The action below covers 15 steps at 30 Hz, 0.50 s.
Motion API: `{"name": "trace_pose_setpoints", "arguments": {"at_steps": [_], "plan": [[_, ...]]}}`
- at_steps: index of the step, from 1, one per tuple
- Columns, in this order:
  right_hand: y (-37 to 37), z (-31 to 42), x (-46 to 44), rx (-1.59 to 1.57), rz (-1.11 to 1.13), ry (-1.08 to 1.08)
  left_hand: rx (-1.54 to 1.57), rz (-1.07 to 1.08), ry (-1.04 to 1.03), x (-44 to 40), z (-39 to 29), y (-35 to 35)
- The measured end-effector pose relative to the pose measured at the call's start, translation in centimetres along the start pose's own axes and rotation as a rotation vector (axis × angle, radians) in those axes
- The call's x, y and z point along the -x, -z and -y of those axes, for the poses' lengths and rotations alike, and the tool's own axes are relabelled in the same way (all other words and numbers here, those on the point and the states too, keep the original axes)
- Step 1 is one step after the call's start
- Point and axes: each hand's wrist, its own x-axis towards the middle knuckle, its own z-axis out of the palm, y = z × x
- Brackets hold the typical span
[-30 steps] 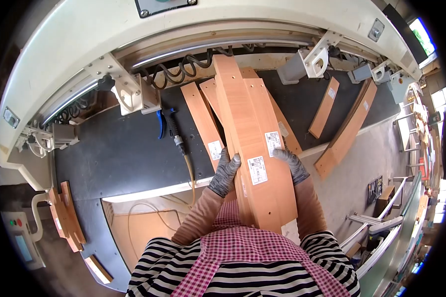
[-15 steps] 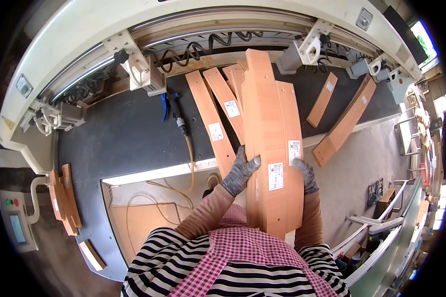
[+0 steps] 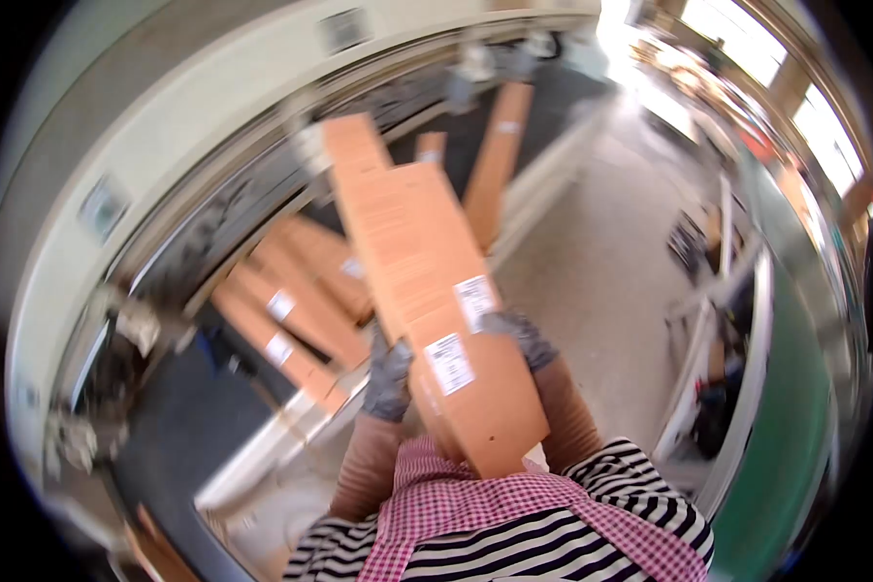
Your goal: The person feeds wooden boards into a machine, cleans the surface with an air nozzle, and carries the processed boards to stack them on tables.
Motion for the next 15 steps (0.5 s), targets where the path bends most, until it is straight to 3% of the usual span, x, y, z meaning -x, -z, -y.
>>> {"name": "trace_pose_setpoints", "arguments": {"at_steps": [2, 4, 15], "plan": [[5.7, 2.4, 0.6, -0.205, 0.273, 0.12, -0.04, 0.057, 0.021, -0.7, 1.8, -5.7], [11.5, 4.1, 1.4, -0.277, 0.3, 0.2, -0.083, 0.117, 0.114, -2.0, 5.7, -9.7], [32.8, 12.6, 8.6, -0.335, 0.009, 0.364, 0.052, 0.528, 0.365, -7.6, 21.4, -29.7]]}}
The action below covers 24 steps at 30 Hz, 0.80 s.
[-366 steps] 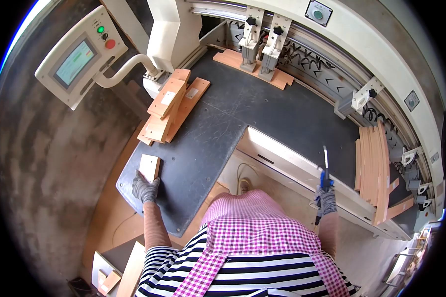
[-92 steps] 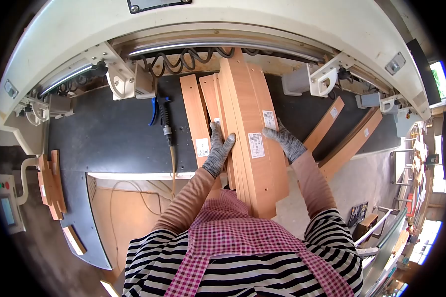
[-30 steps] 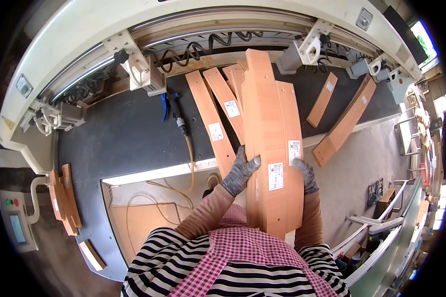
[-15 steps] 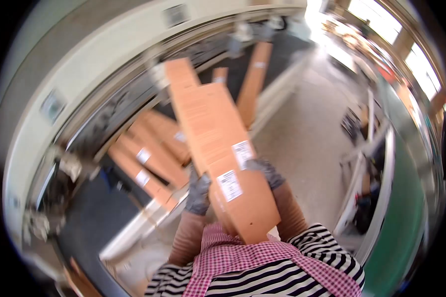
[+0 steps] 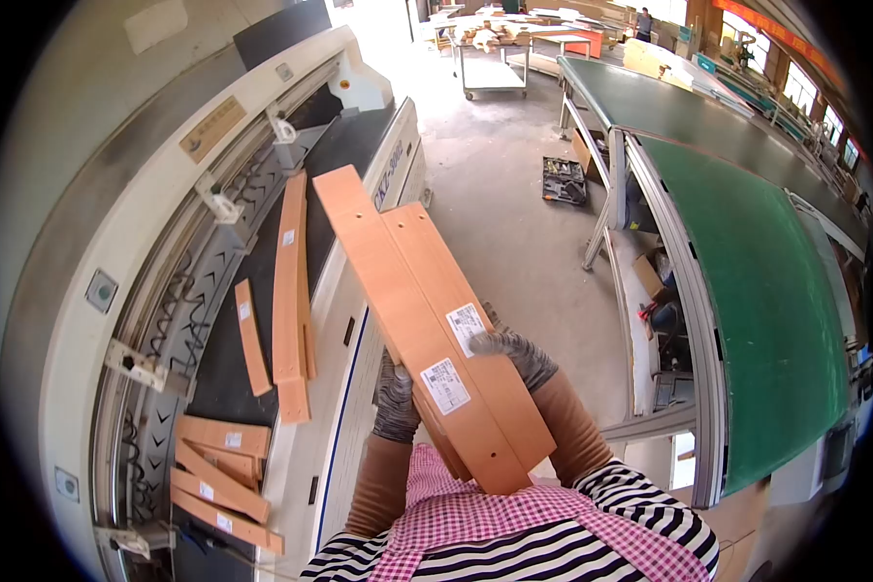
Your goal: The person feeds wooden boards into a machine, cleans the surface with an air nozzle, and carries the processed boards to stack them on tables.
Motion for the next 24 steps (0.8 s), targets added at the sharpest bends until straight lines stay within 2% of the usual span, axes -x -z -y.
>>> {"name": "trace_pose_setpoints", "arguments": {"at_steps": [4, 7, 8, 10, 12, 14, 18, 24], "plan": [[7.0, 3.3, -3.4, 0.025, -0.103, 0.053, -0.041, -0.023, 0.116, -8.5, 4.6, 0.2], [10.0, 6.7, -7.2, 0.048, -0.19, 0.063, 0.015, 0.042, 0.207, -16.3, 8.3, 2.1], [10.0, 8.3, -8.5, 0.055, -0.226, 0.058, 0.004, 0.052, 0.205, -18.9, 9.0, 2.5], [12.2, 11.3, -13.7, 0.086, -0.239, 0.084, -0.256, 0.098, 0.02, -24.8, 8.3, 1.5], [15.1, 13.5, -18.7, 0.094, -0.231, 0.112, -0.236, 0.117, 0.037, -30.4, 8.2, 1.6], [16.9, 17.9, -22.8, 0.193, -0.269, 0.157, 0.035, 0.153, 0.207, -38.0, 8.6, 1.8], [21.3, 25.2, -30.8, 0.341, -0.329, 0.218, 0.033, 0.202, 0.256, -50.6, 7.9, 0.1], [32.0, 34.4, -42.0, 0.258, -0.287, 0.336, -0.001, 0.299, 0.382, -69.9, 12.0, -1.7]]}}
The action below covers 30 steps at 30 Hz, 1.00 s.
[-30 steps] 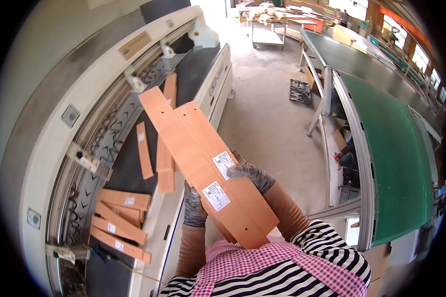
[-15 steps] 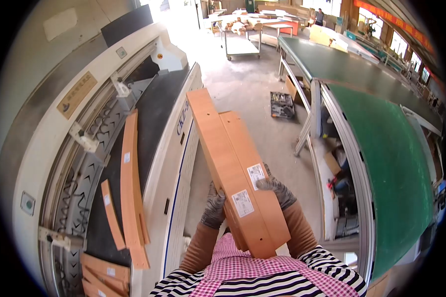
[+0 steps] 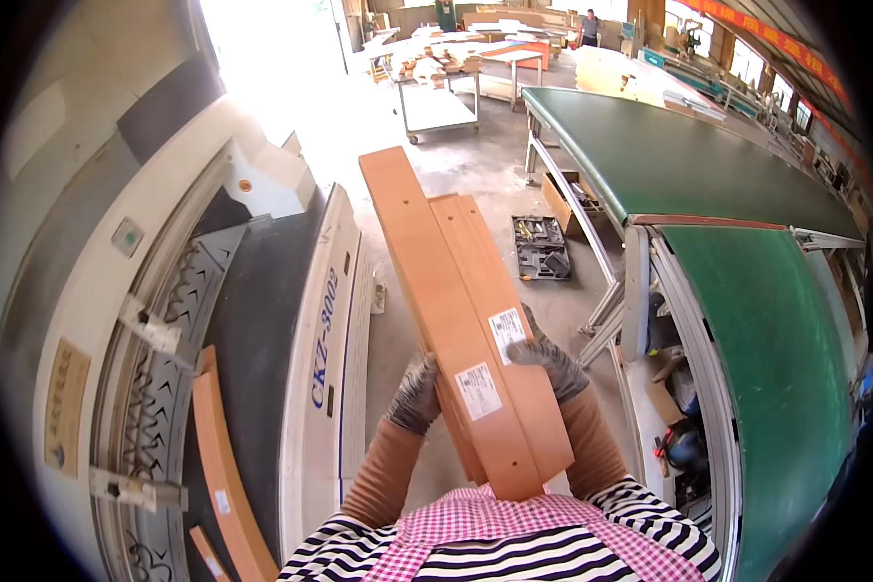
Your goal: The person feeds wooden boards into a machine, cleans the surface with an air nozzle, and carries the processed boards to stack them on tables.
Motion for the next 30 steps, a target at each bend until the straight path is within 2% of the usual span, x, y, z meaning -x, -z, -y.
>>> {"name": "trace_pose_setpoints", "arguments": {"at_steps": [2, 4, 7, 9, 10, 12, 18, 20, 23, 24, 28, 30], "plan": [[7.1, -3.8, -8.4, 0.057, -0.026, -0.112, 0.007, -0.04, 0.065, -6.7, -0.6, 3.3], [9.2, -2.8, -16.0, -0.114, 0.167, 0.097, 0.074, -0.056, 0.028, -14.3, -1.7, 5.5], [12.0, 1.1, -26.4, -0.166, 0.112, -0.112, 0.075, -0.121, 0.012, -24.4, -4.7, 8.2], [14.8, 1.0, -34.1, -0.134, 0.117, -0.076, 0.07, -0.157, -0.044, -30.7, -7.3, 9.1], [13.1, 2.6, -35.6, -0.135, 0.139, -0.077, 0.075, -0.108, -0.053, -31.4, -9.6, 8.4], [14.5, 3.8, -43.0, -0.141, 0.149, -0.076, 0.077, -0.145, -0.073, -37.9, -11.8, 10.3], [21.5, 1.5, -62.6, -0.271, 0.24, -0.157, 0.118, -0.154, -0.06, -55.2, -14.4, 20.8], [23.4, 3.2, -69.4, -0.142, 0.16, -0.143, 0.113, -0.161, -0.098, -63.4, -16.2, 23.3], [27.2, 4.6, -78.9, -0.02, 0.058, -0.144, 0.142, -0.127, 0.064, -73.5, -19.1, 27.0], [27.7, 6.6, -81.0, 0.003, 0.046, -0.118, 0.176, -0.087, -0.026, -77.0, -20.0, 25.8], [34.0, 10.1, -91.4, 0.005, -0.056, -0.033, 0.157, -0.011, 0.097, -91.7, -22.8, 26.0], [38.7, 11.1, -95.6, 0.046, -0.095, -0.039, 0.143, 0.036, 0.085, -99.1, -23.5, 26.0]]}}
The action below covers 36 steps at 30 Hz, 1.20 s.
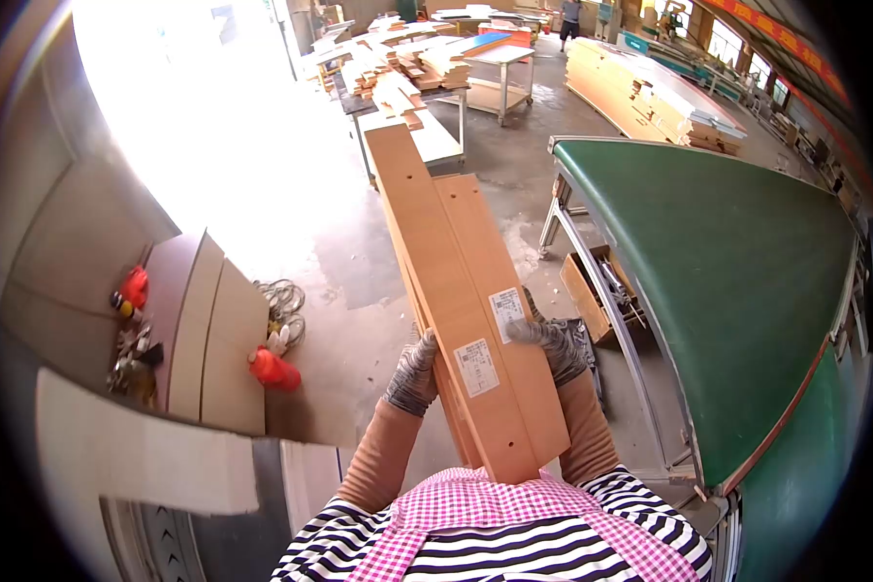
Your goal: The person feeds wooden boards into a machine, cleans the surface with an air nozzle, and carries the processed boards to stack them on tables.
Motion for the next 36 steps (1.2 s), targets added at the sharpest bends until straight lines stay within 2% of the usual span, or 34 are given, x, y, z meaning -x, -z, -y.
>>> {"name": "trace_pose_setpoints", "arguments": {"at_steps": [1, 3, 4, 7, 8, 10, 14, 16, 19, 21, 22, 24, 27, 29, 32, 35, 36], "plan": [[2.7, 0.1, -2.1, 0.028, -0.012, -0.028, -0.017, 0.028, -0.011, -2.5, 0.3, -0.9], [8.2, 0.3, -7.7, 0.076, -0.035, 0.057, -0.042, 0.07, 0.087, -10.7, 0.8, 1.9], [10.2, 0.8, -10.7, 0.002, -0.051, 0.08, -0.061, 0.091, 0.136, -14.8, 0.9, 2.9], [15.4, 4.7, -19.9, 0.01, -0.045, 0.155, -0.025, 0.116, 0.088, -27.3, -0.2, 2.9], [17.2, 6.0, -22.4, 0.06, -0.054, 0.094, -0.027, 0.109, 0.105, -30.4, -0.5, 2.9], [21.3, 9.7, -28.3, -0.054, -0.101, -0.019, -0.038, 0.12, 0.119, -38.4, -2.2, 1.6], [27.5, 15.8, -38.8, -0.039, -0.079, 0.043, -0.072, 0.109, 0.109, -52.4, -5.0, 0.0], [40.4, 10.8, -44.9, -0.189, -0.203, -0.058, -0.091, 0.156, 0.077, -59.1, -5.6, 0.2], [48.1, 12.8, -53.2, -0.119, -0.244, -0.095, -0.103, 0.105, 0.121, -70.1, -5.9, 1.4], [51.2, 13.7, -59.3, -0.115, -0.1, -0.02, -0.075, 0.18, 0.055, -78.2, -5.7, 2.4], [51.4, 16.5, -60.3, -0.078, -0.141, 0.019, -0.08, 0.171, 0.045, -81.6, -4.9, 1.5], [49.4, 22.1, -65.9, -0.303, -0.161, -0.058, -0.065, 0.199, 0.089, -90.1, -5.8, 1.9], [51.7, 28.1, -73.3, -0.122, -0.384, 0.061, -0.041, 0.254, 0.195, -102.4, -6.8, 0.8], [57.7, 30.2, -74.8, -0.163, -0.378, 0.085, -0.06, 0.281, 0.183, -107.9, -4.9, -1.6], [63.6, 34.0, -83.3, -0.132, -0.475, 0.111, -0.034, 0.292, 0.227, -120.0, -5.5, -2.5], [73.5, 36.1, -90.8, -0.161, -0.473, 0.087, -0.03, 0.359, 0.296, -132.4, -4.3, -2.2], [76.3, 36.5, -90.1, -0.143, -0.471, 0.101, -0.03, 0.398, 0.311, -133.9, -2.2, -3.3]]}}
